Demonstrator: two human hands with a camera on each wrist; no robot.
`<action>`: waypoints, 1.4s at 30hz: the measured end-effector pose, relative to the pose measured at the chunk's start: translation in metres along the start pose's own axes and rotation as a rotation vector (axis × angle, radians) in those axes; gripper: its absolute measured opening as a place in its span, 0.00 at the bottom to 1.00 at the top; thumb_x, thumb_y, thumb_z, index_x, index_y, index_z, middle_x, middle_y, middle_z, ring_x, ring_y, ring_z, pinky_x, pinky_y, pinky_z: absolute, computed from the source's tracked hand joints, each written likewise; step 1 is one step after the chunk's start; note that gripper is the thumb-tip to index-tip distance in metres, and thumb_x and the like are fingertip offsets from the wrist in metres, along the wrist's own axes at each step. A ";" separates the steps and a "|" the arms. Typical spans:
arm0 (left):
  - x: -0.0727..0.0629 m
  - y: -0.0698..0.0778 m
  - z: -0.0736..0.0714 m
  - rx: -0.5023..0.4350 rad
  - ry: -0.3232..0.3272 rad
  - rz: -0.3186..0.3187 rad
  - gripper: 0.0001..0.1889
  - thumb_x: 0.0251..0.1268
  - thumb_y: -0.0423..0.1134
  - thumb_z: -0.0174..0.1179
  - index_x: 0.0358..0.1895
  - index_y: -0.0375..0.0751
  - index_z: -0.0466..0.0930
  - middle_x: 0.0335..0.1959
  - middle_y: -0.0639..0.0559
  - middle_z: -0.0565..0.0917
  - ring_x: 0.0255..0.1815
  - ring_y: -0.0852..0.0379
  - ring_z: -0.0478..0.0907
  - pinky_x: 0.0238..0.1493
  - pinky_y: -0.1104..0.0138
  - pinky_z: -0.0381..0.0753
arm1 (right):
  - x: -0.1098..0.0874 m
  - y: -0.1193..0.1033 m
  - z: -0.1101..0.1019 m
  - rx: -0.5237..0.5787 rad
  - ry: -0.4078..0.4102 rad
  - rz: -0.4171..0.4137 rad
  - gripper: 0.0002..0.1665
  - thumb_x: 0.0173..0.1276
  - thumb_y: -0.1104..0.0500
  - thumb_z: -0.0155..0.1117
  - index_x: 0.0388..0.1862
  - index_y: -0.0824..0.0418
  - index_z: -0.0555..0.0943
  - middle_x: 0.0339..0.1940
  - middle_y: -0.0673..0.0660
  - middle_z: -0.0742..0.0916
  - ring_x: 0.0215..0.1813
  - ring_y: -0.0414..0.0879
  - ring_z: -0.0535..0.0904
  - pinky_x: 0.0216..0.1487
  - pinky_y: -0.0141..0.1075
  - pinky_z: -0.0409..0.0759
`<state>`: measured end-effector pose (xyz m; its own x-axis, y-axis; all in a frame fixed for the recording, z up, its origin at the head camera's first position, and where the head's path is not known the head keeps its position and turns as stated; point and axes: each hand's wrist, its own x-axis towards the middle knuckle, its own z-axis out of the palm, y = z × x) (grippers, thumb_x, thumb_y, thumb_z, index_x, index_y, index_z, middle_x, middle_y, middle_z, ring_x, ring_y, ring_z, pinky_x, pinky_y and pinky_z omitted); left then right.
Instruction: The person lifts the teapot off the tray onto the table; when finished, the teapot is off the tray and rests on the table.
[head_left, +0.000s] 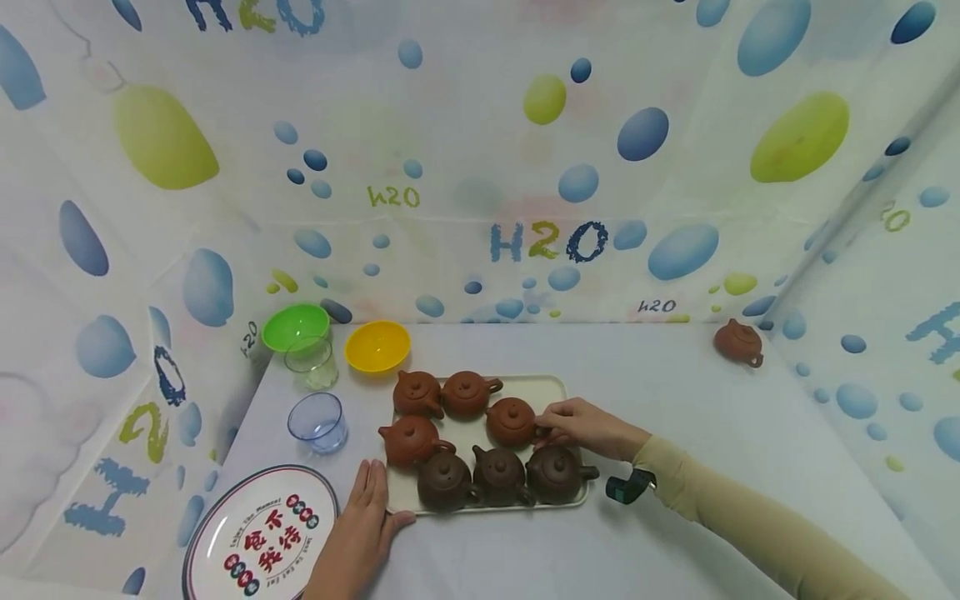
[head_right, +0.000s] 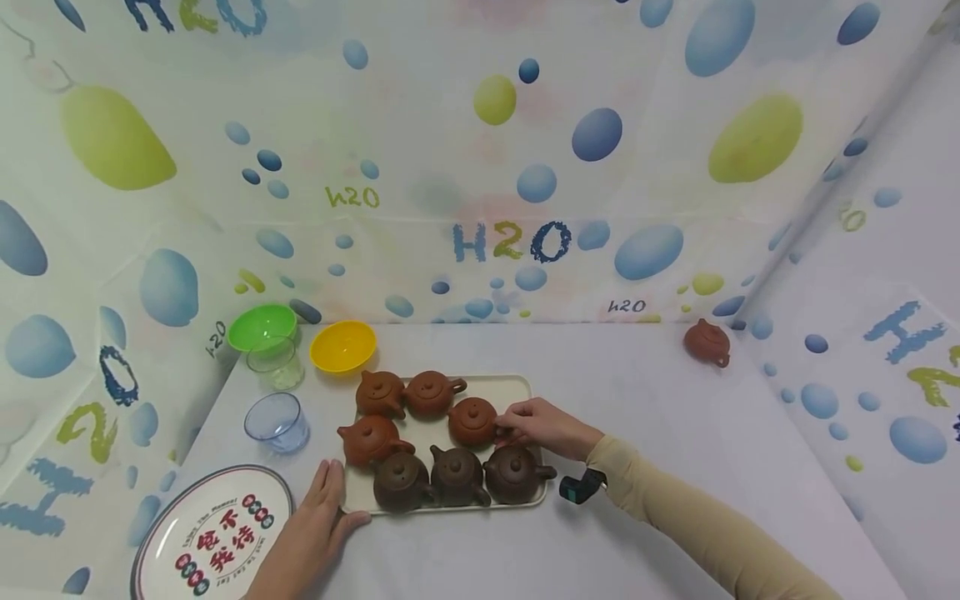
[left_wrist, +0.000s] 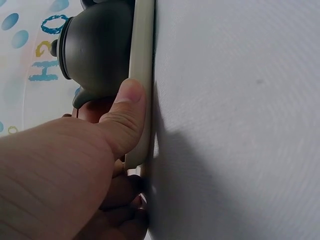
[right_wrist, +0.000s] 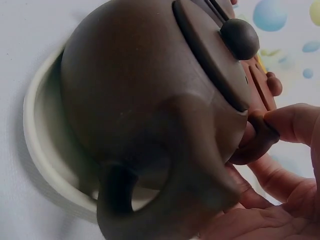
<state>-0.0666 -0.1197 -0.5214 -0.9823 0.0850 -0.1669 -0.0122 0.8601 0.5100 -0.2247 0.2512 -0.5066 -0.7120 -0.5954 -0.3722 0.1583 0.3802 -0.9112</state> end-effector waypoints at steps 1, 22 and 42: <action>0.000 0.000 0.000 0.000 0.001 0.001 0.47 0.75 0.50 0.67 0.80 0.18 0.56 0.84 0.23 0.57 0.87 0.25 0.51 0.80 0.35 0.66 | 0.000 0.000 0.000 -0.002 0.002 0.002 0.22 0.87 0.49 0.56 0.54 0.67 0.85 0.51 0.59 0.91 0.53 0.46 0.91 0.63 0.39 0.87; 0.002 0.000 0.001 -0.005 -0.003 -0.007 0.48 0.74 0.51 0.67 0.80 0.18 0.56 0.84 0.22 0.58 0.87 0.25 0.52 0.80 0.35 0.66 | -0.002 0.003 -0.002 -0.004 0.055 -0.015 0.22 0.86 0.48 0.58 0.53 0.66 0.86 0.49 0.60 0.92 0.54 0.48 0.91 0.64 0.40 0.88; 0.003 0.002 -0.001 0.012 -0.030 -0.020 0.48 0.75 0.51 0.66 0.81 0.19 0.54 0.85 0.23 0.56 0.87 0.25 0.50 0.80 0.35 0.66 | -0.038 0.006 -0.028 0.177 0.265 -0.031 0.25 0.85 0.51 0.60 0.58 0.75 0.81 0.49 0.59 0.89 0.51 0.45 0.92 0.59 0.35 0.90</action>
<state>-0.0700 -0.1182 -0.5201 -0.9759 0.0827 -0.2021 -0.0292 0.8676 0.4963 -0.2157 0.2958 -0.4927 -0.8681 -0.3909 -0.3059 0.2337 0.2219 -0.9466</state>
